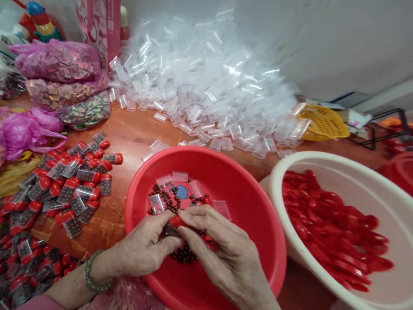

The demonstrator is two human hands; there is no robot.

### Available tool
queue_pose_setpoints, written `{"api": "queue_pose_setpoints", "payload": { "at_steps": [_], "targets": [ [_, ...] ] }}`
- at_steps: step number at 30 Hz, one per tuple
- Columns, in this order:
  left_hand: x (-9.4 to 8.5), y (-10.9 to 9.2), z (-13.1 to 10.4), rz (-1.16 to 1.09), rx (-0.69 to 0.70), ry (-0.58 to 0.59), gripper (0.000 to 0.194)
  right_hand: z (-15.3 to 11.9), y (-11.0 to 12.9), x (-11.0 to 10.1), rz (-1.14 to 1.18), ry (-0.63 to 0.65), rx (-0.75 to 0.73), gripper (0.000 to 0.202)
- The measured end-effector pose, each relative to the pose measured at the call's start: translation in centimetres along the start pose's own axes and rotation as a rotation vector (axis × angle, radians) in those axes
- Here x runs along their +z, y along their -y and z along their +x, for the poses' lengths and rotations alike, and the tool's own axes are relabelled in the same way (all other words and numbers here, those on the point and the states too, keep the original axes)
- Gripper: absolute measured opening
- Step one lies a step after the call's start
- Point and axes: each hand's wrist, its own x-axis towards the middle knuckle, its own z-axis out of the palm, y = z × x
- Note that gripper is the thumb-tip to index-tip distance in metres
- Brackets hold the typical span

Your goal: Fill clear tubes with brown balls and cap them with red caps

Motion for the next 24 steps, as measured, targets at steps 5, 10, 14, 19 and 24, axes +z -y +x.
{"api": "queue_pose_setpoints", "payload": {
  "at_steps": [5, 10, 14, 19, 24],
  "targets": [
    [-0.1, 0.0, 0.2, -0.023, -0.018, 0.032, 0.005, -0.3, -0.2, -0.2, -0.021, 0.034, 0.027, 0.032],
    [-0.1, 0.2, 0.4, -0.011, -0.074, 0.013, 0.004, -0.3, -0.1, 0.4, -0.096, 0.013, -0.02, 0.032],
    [0.1, 0.5, 0.6, -0.179, -0.063, 0.011, 0.007, -0.6, 0.3, 0.4, -0.312, 0.059, -0.123, 0.029],
    [0.4, 0.3, 1.1, -0.653, -0.249, 0.056, 0.025, -0.9, 0.4, 1.0, -0.613, 0.176, -0.194, 0.06],
    [0.1, 0.2, 1.3, -0.851, -0.185, 0.059, 0.052, -0.5, 0.1, 2.3, -0.789, 0.042, -0.293, 0.068]
  ]
}}
